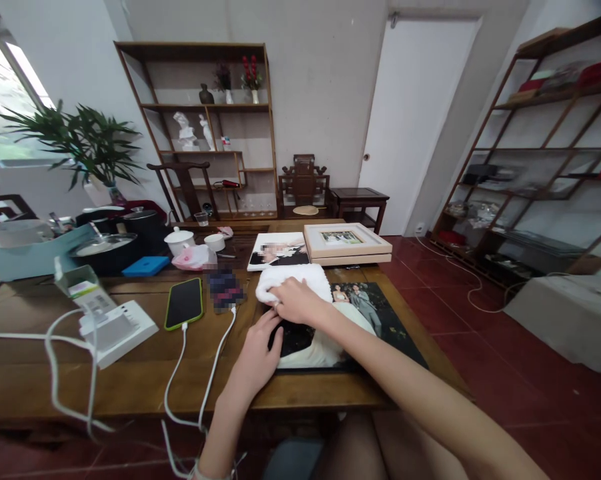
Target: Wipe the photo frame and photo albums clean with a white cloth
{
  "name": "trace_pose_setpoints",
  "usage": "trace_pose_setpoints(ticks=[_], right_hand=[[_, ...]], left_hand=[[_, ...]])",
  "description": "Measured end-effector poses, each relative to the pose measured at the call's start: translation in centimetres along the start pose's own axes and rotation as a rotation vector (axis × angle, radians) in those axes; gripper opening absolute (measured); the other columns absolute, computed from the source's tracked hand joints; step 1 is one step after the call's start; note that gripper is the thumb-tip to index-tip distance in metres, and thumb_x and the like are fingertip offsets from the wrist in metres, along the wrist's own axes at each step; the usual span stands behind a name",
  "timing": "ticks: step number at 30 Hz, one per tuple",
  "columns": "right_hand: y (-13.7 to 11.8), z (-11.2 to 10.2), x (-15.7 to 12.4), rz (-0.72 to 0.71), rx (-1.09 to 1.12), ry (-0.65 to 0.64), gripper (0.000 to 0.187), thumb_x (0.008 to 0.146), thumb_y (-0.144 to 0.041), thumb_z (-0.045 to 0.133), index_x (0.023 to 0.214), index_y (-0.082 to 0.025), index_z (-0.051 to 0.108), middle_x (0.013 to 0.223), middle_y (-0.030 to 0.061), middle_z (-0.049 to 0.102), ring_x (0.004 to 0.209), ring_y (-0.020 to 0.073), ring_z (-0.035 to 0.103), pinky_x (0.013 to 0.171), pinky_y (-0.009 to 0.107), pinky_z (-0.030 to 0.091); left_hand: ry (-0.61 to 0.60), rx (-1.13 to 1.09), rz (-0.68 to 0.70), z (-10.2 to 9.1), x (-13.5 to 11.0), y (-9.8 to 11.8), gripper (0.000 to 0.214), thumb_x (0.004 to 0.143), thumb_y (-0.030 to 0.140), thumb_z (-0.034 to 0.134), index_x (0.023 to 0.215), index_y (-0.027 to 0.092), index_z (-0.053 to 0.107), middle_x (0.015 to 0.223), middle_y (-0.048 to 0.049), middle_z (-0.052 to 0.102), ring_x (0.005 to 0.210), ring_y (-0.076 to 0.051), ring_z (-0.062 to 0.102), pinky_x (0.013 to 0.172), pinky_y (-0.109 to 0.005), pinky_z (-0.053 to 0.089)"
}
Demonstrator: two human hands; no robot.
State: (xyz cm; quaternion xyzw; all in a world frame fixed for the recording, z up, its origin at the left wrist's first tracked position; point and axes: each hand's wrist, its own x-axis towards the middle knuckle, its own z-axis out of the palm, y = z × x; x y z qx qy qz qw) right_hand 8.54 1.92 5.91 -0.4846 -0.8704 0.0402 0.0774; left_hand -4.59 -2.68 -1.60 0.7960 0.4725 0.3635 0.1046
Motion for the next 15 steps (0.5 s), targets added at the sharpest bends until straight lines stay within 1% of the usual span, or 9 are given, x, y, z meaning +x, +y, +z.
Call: trace_pose_setpoints(ticks=[3, 5, 8, 11, 13, 15], right_hand=[[0.5, 0.5, 0.0, -0.039, -0.008, 0.015, 0.033, 0.084, -0.022, 0.043, 0.112, -0.020, 0.059, 0.111, 0.0138, 0.060, 0.109, 0.0284, 0.050, 0.091, 0.050, 0.036], [1.6, 0.8, -1.2, -0.038, -0.009, 0.026, 0.034, 0.086, -0.022, 0.041, 0.116, -0.020, 0.057, 0.118, 0.0148, 0.057, 0.114, 0.0272, 0.047, 0.094, 0.050, 0.034], [3.9, 1.1, -4.6, 0.008, -0.019, 0.046, 0.034, 0.088, -0.020, 0.040, 0.118, -0.017, 0.055, 0.127, 0.0178, 0.050, 0.125, 0.0271, 0.037, 0.099, 0.051, 0.027], [6.5, 1.4, -8.5, 0.080, -0.036, 0.055, 0.033, 0.085, -0.015, 0.042, 0.113, -0.012, 0.057, 0.131, 0.0205, 0.047, 0.131, 0.0290, 0.028, 0.102, 0.054, 0.022], [8.1, 1.5, -10.6, 0.130, -0.045, 0.060, 0.032, 0.083, -0.014, 0.043, 0.110, -0.012, 0.058, 0.132, 0.0207, 0.046, 0.131, 0.0295, 0.028, 0.102, 0.054, 0.022], [9.6, 1.5, -12.0, 0.186, -0.051, 0.075, 0.031, 0.082, -0.013, 0.042, 0.108, -0.011, 0.059, 0.132, 0.0209, 0.046, 0.130, 0.0299, 0.029, 0.102, 0.053, 0.023]], left_hand=[[0.002, 0.003, -0.005, 0.0, 0.0, 0.0, 0.032, 0.086, 0.021, 0.042, 0.108, 0.015, 0.064, 0.121, -0.0131, 0.061, 0.114, -0.025, 0.056, 0.099, -0.043, 0.044], [0.000, -0.002, -0.008, 0.0, 0.0, -0.1, 0.034, 0.086, 0.021, 0.041, 0.110, 0.012, 0.063, 0.123, -0.0146, 0.060, 0.116, -0.025, 0.055, 0.101, -0.044, 0.041], [-0.010, -0.025, -0.017, 0.1, -0.1, 0.0, 0.035, 0.087, 0.022, 0.039, 0.112, 0.010, 0.061, 0.128, -0.0152, 0.056, 0.120, -0.024, 0.051, 0.104, -0.044, 0.038], [-0.019, -0.042, -0.034, 0.1, -0.2, 0.2, 0.035, 0.087, 0.022, 0.039, 0.112, 0.011, 0.062, 0.129, -0.0141, 0.056, 0.123, -0.023, 0.049, 0.105, -0.044, 0.037], [-0.015, -0.046, -0.038, 0.1, -0.2, 0.3, 0.035, 0.087, 0.022, 0.039, 0.112, 0.012, 0.062, 0.128, -0.0137, 0.056, 0.123, -0.023, 0.048, 0.106, -0.045, 0.037], [-0.006, -0.045, -0.042, 0.1, -0.1, 0.3, 0.035, 0.087, 0.022, 0.039, 0.111, 0.012, 0.062, 0.128, -0.0141, 0.056, 0.123, -0.023, 0.048, 0.106, -0.045, 0.037]])
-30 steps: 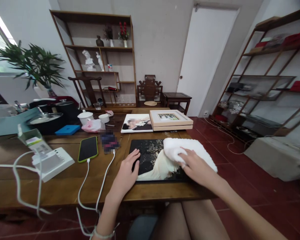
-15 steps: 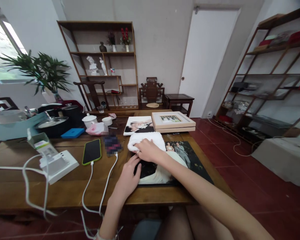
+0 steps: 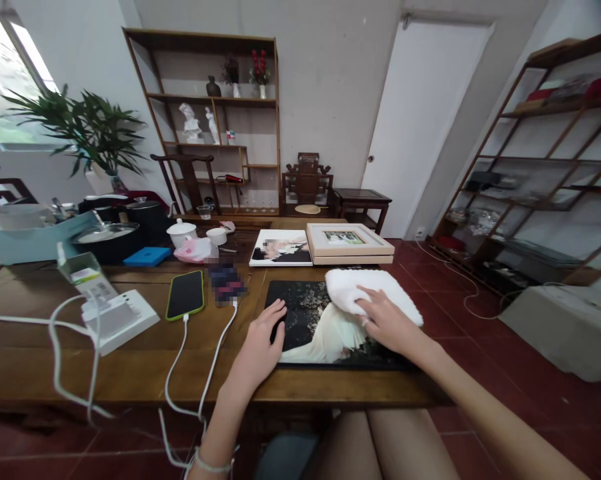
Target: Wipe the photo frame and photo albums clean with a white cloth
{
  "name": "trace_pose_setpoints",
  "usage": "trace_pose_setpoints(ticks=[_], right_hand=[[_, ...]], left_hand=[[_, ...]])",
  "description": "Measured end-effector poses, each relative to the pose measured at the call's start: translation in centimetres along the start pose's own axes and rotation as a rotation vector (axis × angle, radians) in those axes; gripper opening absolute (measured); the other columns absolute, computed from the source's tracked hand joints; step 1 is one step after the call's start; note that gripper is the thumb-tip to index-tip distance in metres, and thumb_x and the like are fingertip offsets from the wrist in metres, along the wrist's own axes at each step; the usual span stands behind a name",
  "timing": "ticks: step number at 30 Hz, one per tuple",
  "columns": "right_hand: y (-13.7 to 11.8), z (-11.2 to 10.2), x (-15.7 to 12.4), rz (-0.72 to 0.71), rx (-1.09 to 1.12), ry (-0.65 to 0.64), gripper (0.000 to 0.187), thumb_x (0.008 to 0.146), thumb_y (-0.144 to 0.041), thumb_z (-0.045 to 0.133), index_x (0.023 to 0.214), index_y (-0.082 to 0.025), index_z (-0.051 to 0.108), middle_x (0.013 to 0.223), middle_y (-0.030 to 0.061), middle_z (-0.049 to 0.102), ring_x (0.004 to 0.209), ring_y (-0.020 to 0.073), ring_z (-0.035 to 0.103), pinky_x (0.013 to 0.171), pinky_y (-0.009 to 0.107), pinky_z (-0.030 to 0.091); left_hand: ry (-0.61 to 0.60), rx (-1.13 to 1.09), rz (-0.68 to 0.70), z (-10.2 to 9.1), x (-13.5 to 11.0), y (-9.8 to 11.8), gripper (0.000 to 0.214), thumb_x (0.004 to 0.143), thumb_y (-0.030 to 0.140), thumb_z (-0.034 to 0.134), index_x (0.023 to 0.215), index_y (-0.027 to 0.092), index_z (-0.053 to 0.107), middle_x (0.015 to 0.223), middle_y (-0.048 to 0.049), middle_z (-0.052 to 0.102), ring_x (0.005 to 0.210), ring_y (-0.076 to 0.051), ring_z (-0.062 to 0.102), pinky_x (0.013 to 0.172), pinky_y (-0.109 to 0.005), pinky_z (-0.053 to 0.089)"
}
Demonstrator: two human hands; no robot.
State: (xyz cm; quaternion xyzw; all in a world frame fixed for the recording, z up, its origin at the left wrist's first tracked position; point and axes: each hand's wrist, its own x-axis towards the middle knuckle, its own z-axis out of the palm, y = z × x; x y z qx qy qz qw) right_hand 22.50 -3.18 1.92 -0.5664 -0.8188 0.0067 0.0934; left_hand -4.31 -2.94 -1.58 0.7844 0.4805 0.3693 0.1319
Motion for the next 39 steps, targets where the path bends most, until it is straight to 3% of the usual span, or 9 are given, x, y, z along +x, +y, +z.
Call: trace_pose_setpoints(ticks=[4, 8, 15, 18, 21, 27, 30, 35, 39], right_hand=[[1.3, -0.2, 0.0, 0.102, 0.001, 0.041, 0.033, 0.081, -0.011, 0.038, 0.105, -0.012, 0.060, 0.127, 0.0207, 0.050, 0.124, 0.0317, 0.038, 0.098, 0.054, 0.028], [-0.8, -0.3, 1.7, 0.098, 0.020, 0.053, 0.033, 0.081, -0.012, 0.038, 0.105, -0.011, 0.061, 0.121, 0.0218, 0.054, 0.124, 0.0352, 0.036, 0.096, 0.058, 0.027], [-8.6, 0.0, 3.6, -0.142, 0.093, -0.009, 0.033, 0.084, -0.021, 0.045, 0.114, -0.020, 0.059, 0.128, 0.0126, 0.054, 0.130, 0.0304, 0.030, 0.102, 0.059, 0.018], [-10.8, 0.2, 2.4, -0.309, 0.134, -0.019, 0.031, 0.082, -0.019, 0.047, 0.110, -0.020, 0.061, 0.135, 0.0091, 0.048, 0.133, 0.0315, 0.024, 0.104, 0.061, 0.014], [-11.4, 0.1, -0.1, -0.412, 0.184, -0.034, 0.028, 0.082, -0.019, 0.047, 0.105, -0.019, 0.063, 0.137, 0.0097, 0.046, 0.134, 0.0319, 0.022, 0.105, 0.062, 0.012], [-8.8, -0.8, -5.2, -0.283, 0.287, -0.051, 0.032, 0.076, -0.010, 0.047, 0.100, -0.024, 0.063, 0.137, 0.0036, 0.047, 0.135, 0.0231, 0.021, 0.110, 0.053, 0.011], [-6.4, -1.4, -6.3, -0.140, 0.231, -0.069, 0.030, 0.078, -0.011, 0.044, 0.098, -0.021, 0.063, 0.137, 0.0098, 0.046, 0.133, 0.0246, 0.027, 0.107, 0.052, 0.022], [-0.9, -1.7, -4.5, 0.044, 0.089, 0.011, 0.027, 0.083, -0.016, 0.037, 0.096, -0.015, 0.061, 0.126, 0.0175, 0.052, 0.118, 0.0287, 0.045, 0.095, 0.046, 0.037], [2.5, -1.5, -1.1, 0.078, 0.100, 0.087, 0.028, 0.086, -0.016, 0.034, 0.096, -0.016, 0.060, 0.101, 0.0118, 0.062, 0.096, 0.0241, 0.055, 0.086, 0.037, 0.042]], left_hand=[[0.008, 0.007, 0.004, 0.2, 0.0, -0.2, 0.034, 0.086, 0.022, 0.040, 0.110, 0.012, 0.062, 0.127, -0.0135, 0.057, 0.122, -0.023, 0.050, 0.105, -0.045, 0.037], [0.005, 0.013, -0.003, 0.2, -0.1, -0.2, 0.035, 0.087, 0.023, 0.039, 0.111, 0.012, 0.062, 0.129, -0.0132, 0.056, 0.123, -0.023, 0.049, 0.106, -0.045, 0.036], [0.048, -0.187, -0.012, -1.3, -0.2, 0.7, 0.041, 0.094, 0.031, 0.034, 0.131, 0.020, 0.046, 0.140, -0.0057, 0.046, 0.131, -0.017, 0.038, 0.111, -0.039, 0.026], [0.127, -0.266, -0.031, -1.7, -0.2, 0.6, 0.044, 0.095, 0.033, 0.030, 0.134, 0.017, 0.042, 0.142, -0.0069, 0.042, 0.132, -0.017, 0.035, 0.112, -0.037, 0.024], [0.103, -0.243, -0.046, -1.5, -0.3, 0.4, 0.046, 0.096, 0.034, 0.025, 0.136, 0.017, 0.039, 0.145, -0.0070, 0.038, 0.136, -0.017, 0.029, 0.113, -0.038, 0.021], [-0.070, -0.097, -0.052, -0.5, -0.3, 0.2, 0.042, 0.094, 0.034, 0.033, 0.133, 0.023, 0.044, 0.144, -0.0067, 0.039, 0.136, -0.020, 0.028, 0.111, -0.046, 0.024], [-0.083, -0.052, -0.045, -0.3, -0.2, 0.0, 0.039, 0.092, 0.033, 0.037, 0.128, 0.022, 0.049, 0.139, -0.0082, 0.047, 0.133, -0.021, 0.034, 0.109, -0.047, 0.027], [-0.077, -0.010, -0.038, -0.3, 0.0, 0.1, 0.035, 0.091, 0.031, 0.039, 0.117, 0.019, 0.058, 0.131, -0.0095, 0.054, 0.131, -0.023, 0.039, 0.107, -0.048, 0.031], [-0.099, 0.018, -0.022, -0.8, -0.2, 0.2, 0.034, 0.089, 0.036, 0.044, 0.115, 0.020, 0.060, 0.133, -0.0094, 0.053, 0.131, -0.024, 0.037, 0.106, -0.049, 0.032]])
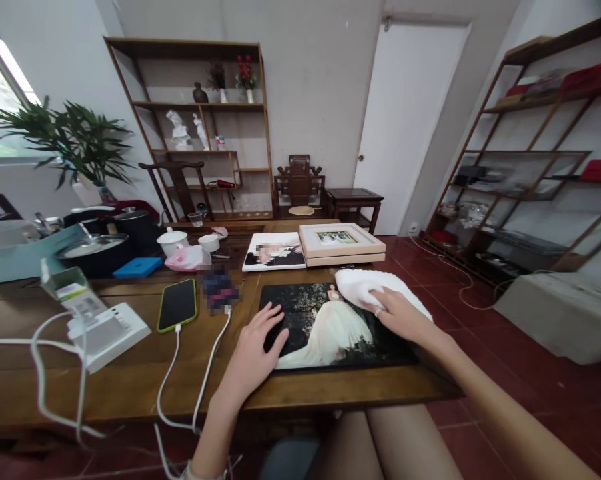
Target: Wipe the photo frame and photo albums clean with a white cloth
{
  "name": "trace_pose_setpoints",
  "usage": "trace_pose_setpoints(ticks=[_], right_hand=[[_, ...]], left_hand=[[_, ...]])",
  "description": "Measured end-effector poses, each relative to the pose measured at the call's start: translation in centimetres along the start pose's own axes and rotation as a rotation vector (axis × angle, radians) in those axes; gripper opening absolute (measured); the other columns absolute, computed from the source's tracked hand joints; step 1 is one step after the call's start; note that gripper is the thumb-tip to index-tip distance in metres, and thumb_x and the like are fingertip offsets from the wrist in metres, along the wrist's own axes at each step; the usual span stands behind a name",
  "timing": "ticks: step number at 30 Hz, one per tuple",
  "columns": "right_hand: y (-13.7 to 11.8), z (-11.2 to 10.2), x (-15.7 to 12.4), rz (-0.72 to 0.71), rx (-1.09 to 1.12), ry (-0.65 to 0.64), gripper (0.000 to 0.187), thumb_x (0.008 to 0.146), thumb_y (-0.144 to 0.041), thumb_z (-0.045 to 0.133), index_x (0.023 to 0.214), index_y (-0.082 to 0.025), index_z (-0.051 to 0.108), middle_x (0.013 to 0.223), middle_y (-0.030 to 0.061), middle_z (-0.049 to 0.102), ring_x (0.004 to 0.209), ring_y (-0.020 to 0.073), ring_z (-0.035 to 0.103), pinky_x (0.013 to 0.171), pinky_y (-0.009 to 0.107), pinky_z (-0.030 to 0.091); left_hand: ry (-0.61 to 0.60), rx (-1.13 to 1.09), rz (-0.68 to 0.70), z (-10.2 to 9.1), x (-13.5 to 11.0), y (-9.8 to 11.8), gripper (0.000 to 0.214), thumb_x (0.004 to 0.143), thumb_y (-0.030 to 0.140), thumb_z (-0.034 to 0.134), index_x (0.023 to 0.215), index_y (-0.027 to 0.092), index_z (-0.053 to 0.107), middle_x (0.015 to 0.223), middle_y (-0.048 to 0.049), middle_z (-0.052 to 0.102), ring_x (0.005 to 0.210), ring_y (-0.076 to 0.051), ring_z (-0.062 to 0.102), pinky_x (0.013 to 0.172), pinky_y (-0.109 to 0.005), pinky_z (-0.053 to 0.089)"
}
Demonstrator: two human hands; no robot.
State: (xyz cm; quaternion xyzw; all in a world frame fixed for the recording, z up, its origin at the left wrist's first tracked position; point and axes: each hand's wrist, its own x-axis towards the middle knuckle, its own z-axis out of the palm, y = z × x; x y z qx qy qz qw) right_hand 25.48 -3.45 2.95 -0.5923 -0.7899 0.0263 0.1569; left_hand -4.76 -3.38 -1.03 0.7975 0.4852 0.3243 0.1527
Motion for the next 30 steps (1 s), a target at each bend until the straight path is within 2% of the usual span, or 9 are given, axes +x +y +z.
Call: trace_pose_setpoints(ticks=[3, 6, 10, 15, 18, 20, 23, 27, 30], right_hand=[[0.5, 0.6, 1.7, 0.008, 0.002, 0.014, 0.028, 0.084, -0.013, 0.035, 0.094, -0.017, 0.061, 0.099, 0.0110, 0.062, 0.094, 0.0234, 0.056, 0.084, 0.036, 0.042], [-0.4, 1.1, 1.1, 0.015, -0.012, 0.027, 0.028, 0.082, -0.013, 0.039, 0.099, -0.014, 0.061, 0.118, 0.0161, 0.056, 0.115, 0.0285, 0.046, 0.096, 0.045, 0.034], [-2.4, 1.0, -3.2, -0.032, -0.010, -0.035, 0.026, 0.082, -0.013, 0.040, 0.098, -0.016, 0.061, 0.132, 0.0163, 0.047, 0.132, 0.0275, 0.028, 0.106, 0.052, 0.020], [-4.3, -0.4, -9.2, -0.133, 0.075, -0.194, 0.022, 0.078, -0.012, 0.043, 0.087, -0.020, 0.060, 0.140, 0.0103, 0.041, 0.136, 0.0265, 0.019, 0.108, 0.055, 0.019], [-4.3, -0.9, -10.4, -0.200, 0.113, -0.231, 0.017, 0.078, -0.013, 0.045, 0.083, -0.020, 0.060, 0.145, 0.0077, 0.034, 0.136, 0.0277, 0.019, 0.109, 0.054, 0.017], [-3.9, -1.0, -9.6, -0.172, 0.109, -0.219, 0.017, 0.080, -0.015, 0.045, 0.084, -0.019, 0.060, 0.146, 0.0079, 0.032, 0.135, 0.0294, 0.021, 0.108, 0.054, 0.021], [-2.7, -0.8, -6.7, -0.133, 0.086, -0.175, 0.022, 0.087, -0.022, 0.040, 0.095, -0.020, 0.061, 0.142, 0.0099, 0.038, 0.131, 0.0299, 0.030, 0.103, 0.050, 0.031], [-1.0, 0.0, -1.1, -0.138, 0.048, -0.074, 0.026, 0.091, -0.027, 0.038, 0.101, -0.018, 0.060, 0.114, 0.0130, 0.059, 0.110, 0.0275, 0.050, 0.091, 0.043, 0.041], [-0.1, 0.8, 2.2, -0.138, 0.045, -0.023, 0.025, 0.090, -0.024, 0.038, 0.099, -0.018, 0.060, 0.103, 0.0113, 0.061, 0.103, 0.0265, 0.052, 0.088, 0.041, 0.041]], left_hand=[[-0.034, 0.009, 0.017, -0.3, -0.2, 0.0, 0.038, 0.087, 0.039, 0.048, 0.119, 0.021, 0.057, 0.136, -0.0088, 0.049, 0.133, -0.025, 0.035, 0.106, -0.049, 0.032], [-0.049, 0.037, 0.030, -0.3, -0.2, -0.1, 0.040, 0.086, 0.037, 0.049, 0.123, 0.022, 0.054, 0.138, -0.0091, 0.047, 0.134, -0.025, 0.032, 0.106, -0.051, 0.030], [-0.054, 0.055, 0.031, -0.1, -0.2, -0.2, 0.042, 0.086, 0.035, 0.048, 0.126, 0.020, 0.050, 0.141, -0.0100, 0.043, 0.135, -0.025, 0.030, 0.105, -0.052, 0.029], [-0.054, 0.077, 0.018, 0.2, -0.3, -0.1, 0.042, 0.087, 0.037, 0.046, 0.125, 0.019, 0.051, 0.141, -0.0098, 0.042, 0.135, -0.025, 0.029, 0.106, -0.051, 0.029], [-0.041, 0.084, 0.023, 0.3, -0.2, 0.0, 0.042, 0.087, 0.037, 0.046, 0.124, 0.019, 0.052, 0.141, -0.0099, 0.043, 0.135, -0.025, 0.030, 0.105, -0.051, 0.030], [-0.031, 0.086, 0.034, 0.2, -0.2, 0.0, 0.040, 0.087, 0.037, 0.046, 0.123, 0.019, 0.053, 0.139, -0.0098, 0.045, 0.135, -0.025, 0.031, 0.105, -0.051, 0.031], [-0.015, 0.085, 0.057, 0.2, -0.2, 0.0, 0.037, 0.087, 0.035, 0.047, 0.119, 0.019, 0.056, 0.136, -0.0096, 0.048, 0.133, -0.026, 0.034, 0.104, -0.051, 0.032], [0.023, 0.054, 0.090, 0.1, -0.2, 0.0, 0.036, 0.085, 0.032, 0.050, 0.117, 0.018, 0.059, 0.132, -0.0099, 0.053, 0.131, -0.026, 0.038, 0.104, -0.049, 0.035], [0.063, -0.001, 0.111, 0.0, 0.0, -0.1, 0.034, 0.084, 0.030, 0.051, 0.115, 0.017, 0.060, 0.126, -0.0095, 0.058, 0.127, -0.025, 0.043, 0.103, -0.045, 0.038]])
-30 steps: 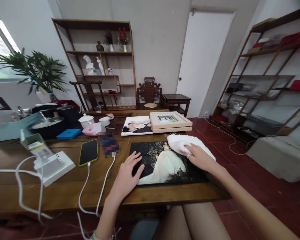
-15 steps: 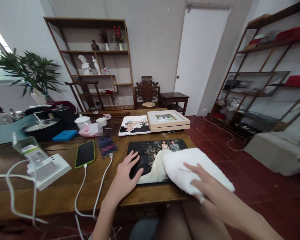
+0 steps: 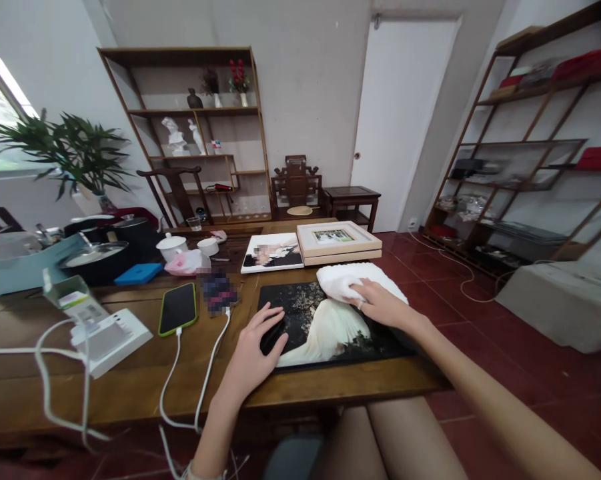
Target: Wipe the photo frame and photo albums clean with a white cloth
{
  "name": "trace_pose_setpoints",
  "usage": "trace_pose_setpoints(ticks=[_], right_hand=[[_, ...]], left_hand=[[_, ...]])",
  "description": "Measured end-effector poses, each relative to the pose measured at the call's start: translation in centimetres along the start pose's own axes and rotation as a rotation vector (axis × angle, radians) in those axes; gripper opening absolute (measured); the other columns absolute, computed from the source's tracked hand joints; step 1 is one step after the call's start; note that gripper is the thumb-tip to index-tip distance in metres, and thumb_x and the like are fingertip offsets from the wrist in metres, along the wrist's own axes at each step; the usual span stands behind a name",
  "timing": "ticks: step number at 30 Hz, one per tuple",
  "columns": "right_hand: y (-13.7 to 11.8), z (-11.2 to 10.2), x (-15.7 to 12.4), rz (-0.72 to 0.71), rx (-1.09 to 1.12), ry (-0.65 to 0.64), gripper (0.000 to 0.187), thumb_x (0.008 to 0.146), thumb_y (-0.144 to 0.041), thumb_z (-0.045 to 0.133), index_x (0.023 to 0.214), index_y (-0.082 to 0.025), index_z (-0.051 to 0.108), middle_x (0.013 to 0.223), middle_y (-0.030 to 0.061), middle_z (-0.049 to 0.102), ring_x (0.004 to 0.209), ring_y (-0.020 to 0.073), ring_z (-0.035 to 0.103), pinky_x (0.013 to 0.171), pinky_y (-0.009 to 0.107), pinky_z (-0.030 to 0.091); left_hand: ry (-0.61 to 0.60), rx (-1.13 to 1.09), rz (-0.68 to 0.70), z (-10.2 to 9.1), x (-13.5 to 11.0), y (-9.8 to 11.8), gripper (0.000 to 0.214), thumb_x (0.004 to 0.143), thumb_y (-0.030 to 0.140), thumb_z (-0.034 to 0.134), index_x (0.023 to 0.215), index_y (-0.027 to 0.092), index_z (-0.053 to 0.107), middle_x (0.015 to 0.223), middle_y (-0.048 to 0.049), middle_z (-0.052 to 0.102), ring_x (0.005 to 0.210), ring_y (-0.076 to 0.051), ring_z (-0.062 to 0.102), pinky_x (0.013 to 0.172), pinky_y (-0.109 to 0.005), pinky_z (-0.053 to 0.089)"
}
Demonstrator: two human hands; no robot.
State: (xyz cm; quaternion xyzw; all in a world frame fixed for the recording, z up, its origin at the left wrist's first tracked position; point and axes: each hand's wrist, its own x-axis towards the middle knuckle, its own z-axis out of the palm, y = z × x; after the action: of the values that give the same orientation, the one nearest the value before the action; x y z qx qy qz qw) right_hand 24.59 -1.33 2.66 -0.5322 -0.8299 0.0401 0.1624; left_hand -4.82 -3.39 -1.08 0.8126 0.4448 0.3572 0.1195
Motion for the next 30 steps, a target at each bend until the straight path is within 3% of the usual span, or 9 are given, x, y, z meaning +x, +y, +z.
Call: trace_pose_setpoints(ticks=[2, 5, 10, 14, 17, 21, 26, 30], right_hand=[[0.3, 0.4, 0.8, -0.005, 0.000, 0.022, 0.025, 0.089, -0.022, 0.038, 0.101, -0.018, 0.060, 0.108, 0.0120, 0.060, 0.106, 0.0267, 0.050, 0.092, 0.043, 0.039], [-0.2, 0.7, -0.1, -0.013, -0.010, 0.037, 0.025, 0.087, -0.019, 0.040, 0.102, -0.015, 0.060, 0.121, 0.0153, 0.055, 0.119, 0.0285, 0.043, 0.101, 0.048, 0.030], [-2.4, 0.4, -5.7, -0.015, -0.025, -0.018, 0.024, 0.083, -0.014, 0.041, 0.097, -0.015, 0.060, 0.137, 0.0180, 0.043, 0.132, 0.0282, 0.028, 0.107, 0.053, 0.021], [-3.7, -0.4, -10.4, -0.024, 0.005, -0.097, 0.019, 0.080, -0.013, 0.042, 0.088, -0.019, 0.059, 0.142, 0.0127, 0.038, 0.136, 0.0265, 0.020, 0.108, 0.053, 0.020], [-3.9, -1.1, -12.0, -0.010, 0.030, -0.163, 0.016, 0.079, -0.013, 0.044, 0.084, -0.020, 0.058, 0.145, 0.0088, 0.034, 0.136, 0.0272, 0.018, 0.108, 0.052, 0.022], [-3.5, -1.6, -10.4, 0.016, 0.038, -0.146, 0.021, 0.084, -0.017, 0.041, 0.093, -0.020, 0.059, 0.143, 0.0101, 0.036, 0.132, 0.0281, 0.028, 0.103, 0.049, 0.031], [-2.1, -1.3, -4.5, 0.040, -0.015, -0.038, 0.023, 0.088, -0.020, 0.038, 0.096, -0.018, 0.060, 0.114, 0.0124, 0.058, 0.106, 0.0262, 0.051, 0.088, 0.040, 0.042], [-1.0, -0.4, -0.2, 0.039, -0.031, -0.009, 0.026, 0.090, -0.021, 0.038, 0.103, -0.017, 0.060, 0.110, 0.0135, 0.059, 0.106, 0.0271, 0.051, 0.091, 0.043, 0.038]], left_hand=[[0.030, -0.018, 0.001, 0.0, 0.1, -0.1, 0.033, 0.084, 0.028, 0.052, 0.114, 0.017, 0.061, 0.123, -0.0098, 0.060, 0.125, -0.024, 0.046, 0.103, -0.043, 0.039], [0.045, -0.014, -0.007, 0.2, 0.2, -0.3, 0.032, 0.084, 0.028, 0.052, 0.112, 0.015, 0.062, 0.121, -0.0108, 0.061, 0.124, -0.025, 0.047, 0.103, -0.043, 0.039], [0.025, -0.033, -0.012, 0.4, 0.2, -0.5, 0.031, 0.084, 0.027, 0.052, 0.111, 0.017, 0.063, 0.123, -0.0099, 0.060, 0.126, -0.025, 0.044, 0.103, -0.045, 0.038], [0.063, -0.058, -0.015, 0.2, 0.3, -0.3, 0.031, 0.083, 0.027, 0.054, 0.111, 0.018, 0.063, 0.124, -0.0095, 0.059, 0.122, -0.025, 0.049, 0.103, -0.044, 0.039], [0.096, -0.057, -0.023, 0.1, 0.4, -0.1, 0.030, 0.081, 0.027, 0.055, 0.109, 0.018, 0.064, 0.122, -0.0099, 0.060, 0.116, -0.025, 0.055, 0.100, -0.043, 0.043], [0.098, -0.025, -0.017, 0.2, 0.4, 0.0, 0.033, 0.082, 0.026, 0.054, 0.112, 0.017, 0.063, 0.122, -0.0110, 0.060, 0.114, -0.025, 0.056, 0.099, -0.044, 0.043], [0.088, 0.004, 0.007, 0.4, 0.3, -0.3, 0.033, 0.083, 0.027, 0.052, 0.112, 0.016, 0.063, 0.122, -0.0117, 0.060, 0.113, -0.025, 0.057, 0.099, -0.043, 0.044], [0.071, 0.026, 0.006, 0.4, 0.4, -0.1, 0.033, 0.084, 0.028, 0.051, 0.112, 0.016, 0.063, 0.122, -0.0118, 0.061, 0.115, -0.025, 0.055, 0.100, -0.044, 0.043]])
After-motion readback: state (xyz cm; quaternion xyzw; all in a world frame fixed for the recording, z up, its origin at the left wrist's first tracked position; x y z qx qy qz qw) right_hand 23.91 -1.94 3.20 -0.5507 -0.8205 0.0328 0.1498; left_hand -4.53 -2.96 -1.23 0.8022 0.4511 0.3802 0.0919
